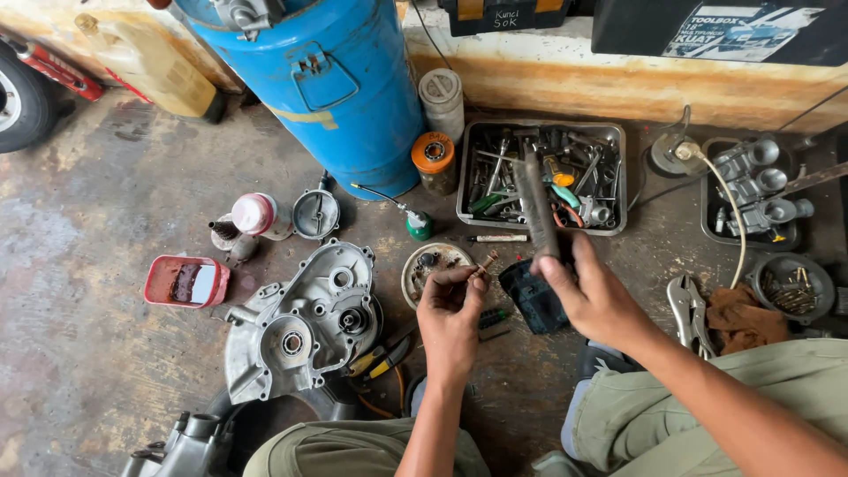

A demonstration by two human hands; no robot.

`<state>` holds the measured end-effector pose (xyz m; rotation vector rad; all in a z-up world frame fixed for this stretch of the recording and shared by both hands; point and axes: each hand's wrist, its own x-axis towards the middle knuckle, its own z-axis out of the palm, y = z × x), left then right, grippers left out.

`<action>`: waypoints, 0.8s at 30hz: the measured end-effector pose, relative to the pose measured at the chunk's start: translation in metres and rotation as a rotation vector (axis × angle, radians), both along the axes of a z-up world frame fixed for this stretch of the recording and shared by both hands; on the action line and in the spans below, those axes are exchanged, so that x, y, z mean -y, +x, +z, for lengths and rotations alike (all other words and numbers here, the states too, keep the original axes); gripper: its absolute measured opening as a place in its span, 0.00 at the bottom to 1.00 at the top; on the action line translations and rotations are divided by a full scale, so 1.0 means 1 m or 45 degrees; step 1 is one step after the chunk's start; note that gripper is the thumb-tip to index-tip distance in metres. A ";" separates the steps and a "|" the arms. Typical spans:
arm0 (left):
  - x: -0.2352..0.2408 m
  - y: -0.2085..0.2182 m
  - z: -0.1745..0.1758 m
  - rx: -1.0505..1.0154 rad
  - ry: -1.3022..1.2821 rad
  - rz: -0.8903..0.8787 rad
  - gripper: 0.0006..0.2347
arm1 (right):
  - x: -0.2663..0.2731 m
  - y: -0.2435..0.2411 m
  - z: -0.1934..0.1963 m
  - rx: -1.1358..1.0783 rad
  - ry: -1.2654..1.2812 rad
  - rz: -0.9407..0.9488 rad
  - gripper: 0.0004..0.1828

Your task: The person sits on the floor of a motorcycle repair workshop and cleans small metal engine parts, scrubbing them one at a time with a wire brush and placing them on a plate. They then pick up a wrench and fit it onto one of the cleaned parts.

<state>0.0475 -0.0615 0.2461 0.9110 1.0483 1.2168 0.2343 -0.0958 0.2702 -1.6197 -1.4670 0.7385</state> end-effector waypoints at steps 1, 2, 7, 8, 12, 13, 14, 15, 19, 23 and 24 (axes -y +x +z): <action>0.000 0.001 -0.005 0.003 0.000 0.001 0.09 | 0.003 0.002 -0.001 0.003 0.000 0.001 0.20; 0.000 0.002 -0.009 0.003 -0.033 0.016 0.09 | 0.005 0.004 -0.001 0.139 0.012 0.011 0.22; -0.002 0.007 -0.002 0.159 -0.240 -0.039 0.19 | 0.010 0.010 -0.008 0.254 -0.055 0.065 0.22; 0.001 0.010 0.000 0.249 -0.321 -0.032 0.19 | 0.011 0.010 -0.009 0.240 -0.060 0.062 0.22; 0.009 0.023 -0.004 0.456 -0.506 -0.016 0.16 | 0.013 0.017 -0.028 0.345 -0.018 0.106 0.24; 0.011 0.021 -0.010 0.456 -0.507 -0.019 0.16 | 0.012 0.017 -0.029 0.345 -0.019 0.104 0.24; 0.014 0.021 -0.017 0.286 -0.489 -0.130 0.16 | 0.012 0.017 -0.031 0.338 0.012 0.101 0.23; 0.016 0.020 -0.023 0.115 -0.468 -0.239 0.17 | 0.013 0.018 -0.032 0.331 0.044 0.097 0.23; 0.020 0.022 -0.022 0.030 -0.356 -0.295 0.17 | 0.012 0.014 -0.019 0.314 0.121 0.090 0.22; 0.016 0.023 -0.014 0.012 -0.317 -0.250 0.17 | 0.006 0.025 -0.041 0.336 0.268 0.058 0.21; 0.016 0.022 -0.012 0.032 -0.309 -0.244 0.17 | 0.006 0.027 -0.049 0.367 0.306 0.068 0.21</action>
